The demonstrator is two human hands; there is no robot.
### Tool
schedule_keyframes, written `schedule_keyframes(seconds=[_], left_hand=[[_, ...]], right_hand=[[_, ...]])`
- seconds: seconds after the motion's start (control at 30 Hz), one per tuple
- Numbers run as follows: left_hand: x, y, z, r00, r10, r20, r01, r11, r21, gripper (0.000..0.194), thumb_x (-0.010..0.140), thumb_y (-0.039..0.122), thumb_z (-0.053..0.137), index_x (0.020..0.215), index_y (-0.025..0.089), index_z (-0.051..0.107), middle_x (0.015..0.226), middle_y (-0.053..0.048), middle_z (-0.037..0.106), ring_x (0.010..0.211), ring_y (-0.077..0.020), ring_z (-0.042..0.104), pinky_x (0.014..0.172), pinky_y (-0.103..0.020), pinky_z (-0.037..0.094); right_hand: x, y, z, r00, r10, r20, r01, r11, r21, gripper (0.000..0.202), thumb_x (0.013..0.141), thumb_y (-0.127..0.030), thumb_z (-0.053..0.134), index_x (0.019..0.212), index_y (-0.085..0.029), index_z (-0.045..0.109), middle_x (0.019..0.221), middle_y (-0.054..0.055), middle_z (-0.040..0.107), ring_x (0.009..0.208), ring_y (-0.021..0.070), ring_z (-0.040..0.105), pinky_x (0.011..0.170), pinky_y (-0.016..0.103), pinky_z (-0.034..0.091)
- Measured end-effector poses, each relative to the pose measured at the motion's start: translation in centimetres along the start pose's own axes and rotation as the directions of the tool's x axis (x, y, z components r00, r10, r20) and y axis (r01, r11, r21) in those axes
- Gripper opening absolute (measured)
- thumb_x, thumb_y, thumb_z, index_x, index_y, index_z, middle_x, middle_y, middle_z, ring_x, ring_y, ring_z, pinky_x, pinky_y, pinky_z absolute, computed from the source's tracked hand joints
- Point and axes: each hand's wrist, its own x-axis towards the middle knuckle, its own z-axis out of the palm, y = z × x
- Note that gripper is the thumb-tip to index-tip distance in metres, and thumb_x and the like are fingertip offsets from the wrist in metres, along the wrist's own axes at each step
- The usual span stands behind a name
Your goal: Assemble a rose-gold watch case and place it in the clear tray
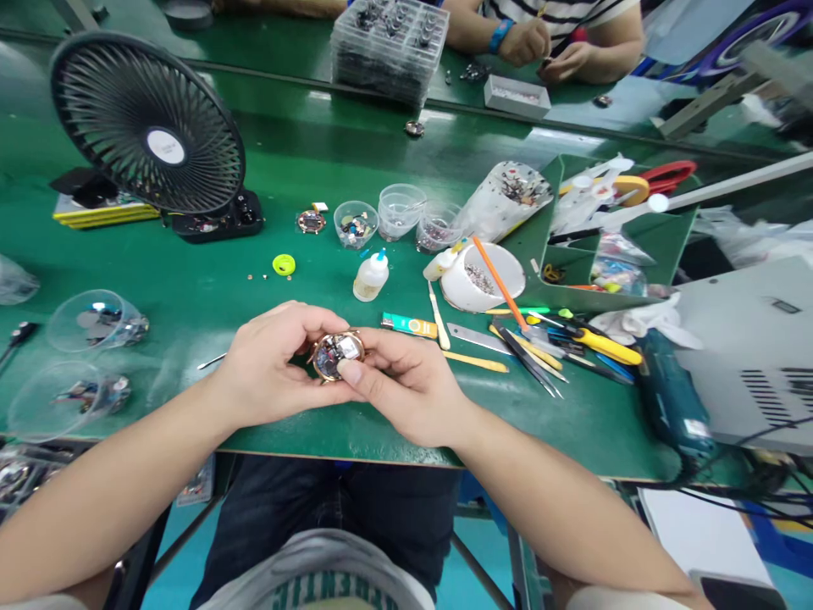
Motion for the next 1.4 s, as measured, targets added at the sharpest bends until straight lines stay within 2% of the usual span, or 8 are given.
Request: schedule_keyframes(seconds=[0.23,0.37,0.47,0.67,0.8,0.93,1.07,1.4], left_hand=[[-0.8,-0.1,-0.5,0.998,-0.042,0.051,0.040,0.998,0.044,0.037,0.087,0.040,0.086,0.117,0.031,0.066,0.099,0.006,0.080,0.075,-0.0117,0.072,0.068,-0.023,0.055],[-0.9,-0.2,0.1,0.935,0.006,0.356,-0.025,0.999,0.048,0.036,0.084,0.039,0.087,0.114,0.028,0.069,0.093,0.005,0.078,0.077,-0.0156,0.071,0.071,-0.028,0.052],[-0.8,0.0,0.8,0.815,0.031,0.579,-0.095,0.992,0.081,0.033,0.082,0.034,0.088,0.108,0.025,0.070,0.088,0.003,0.077,0.080,-0.0202,0.072,0.076,-0.032,0.051],[-0.6,0.0,1.3,0.734,-0.012,0.679,-0.082,0.991,0.106,0.039,0.081,0.040,0.089,0.112,0.026,0.069,0.097,0.002,0.081,0.088,-0.0232,0.074,0.082,-0.034,0.047],[-0.7,-0.3,1.2,0.732,-0.005,0.682,-0.078,0.993,0.091,0.038,0.084,0.041,0.088,0.112,0.025,0.067,0.095,0.003,0.080,0.087,-0.0222,0.073,0.082,-0.034,0.045],[-0.7,-0.6,1.2,0.728,0.009,0.686,-0.092,0.992,0.084,0.043,0.083,0.044,0.089,0.115,0.024,0.067,0.098,0.002,0.080,0.089,-0.0231,0.073,0.082,-0.033,0.045],[-0.7,-0.6,1.2,0.726,0.005,0.688,-0.086,0.993,0.083,0.043,0.084,0.045,0.089,0.114,0.025,0.067,0.098,0.002,0.080,0.089,-0.0231,0.073,0.082,-0.033,0.044],[-0.2,-0.3,1.2,0.705,-0.024,0.709,-0.066,0.993,0.100,0.040,0.083,0.046,0.089,0.109,0.024,0.068,0.094,0.002,0.079,0.083,-0.0219,0.071,0.081,-0.034,0.043]], right_hand=[[-0.3,-1.3,-1.3,0.992,-0.092,0.089,0.118,0.925,-0.362,0.043,0.107,-0.050,0.066,0.137,-0.019,0.069,0.098,0.003,0.081,0.081,0.0156,0.073,0.075,0.027,0.059],[-3.4,-3.6,-4.1,0.975,-0.220,0.032,0.110,0.353,-0.929,0.032,0.110,-0.034,0.061,0.132,-0.013,0.071,0.115,0.013,0.083,0.103,0.0257,0.077,0.092,0.038,0.057],[-5.8,-4.2,-5.7,0.992,-0.123,-0.033,-0.051,-0.148,-0.988,0.022,0.108,-0.024,0.059,0.111,-0.011,0.076,0.107,0.016,0.081,0.098,0.0312,0.075,0.086,0.041,0.054],[-6.8,-3.6,-6.0,0.969,0.208,-0.131,-0.039,-0.396,-0.918,0.020,0.099,-0.010,0.053,0.107,-0.012,0.072,0.096,0.017,0.077,0.081,0.0307,0.074,0.062,0.037,0.042],[-7.6,-4.1,-6.2,0.966,0.259,0.001,0.068,-0.252,-0.965,0.044,0.093,-0.007,0.054,0.136,-0.005,0.064,0.090,0.014,0.079,0.072,0.0301,0.074,0.058,0.037,0.044],[-9.6,-3.9,-6.0,0.987,0.041,0.154,0.139,0.263,-0.955,0.039,0.102,-0.012,0.053,0.140,-0.013,0.062,0.109,0.013,0.083,0.091,0.0248,0.080,0.077,0.035,0.062],[-10.9,-1.1,-3.6,0.978,-0.175,-0.117,0.035,0.683,-0.729,0.039,0.101,-0.016,0.068,0.139,-0.025,0.066,0.130,0.008,0.082,0.109,0.0213,0.082,0.094,0.033,0.068],[-8.3,1.6,1.1,0.845,-0.134,-0.517,-0.004,0.966,-0.258,0.008,0.095,-0.020,0.083,0.101,-0.026,0.085,0.098,0.004,0.085,0.092,0.0203,0.081,0.080,0.034,0.070]])
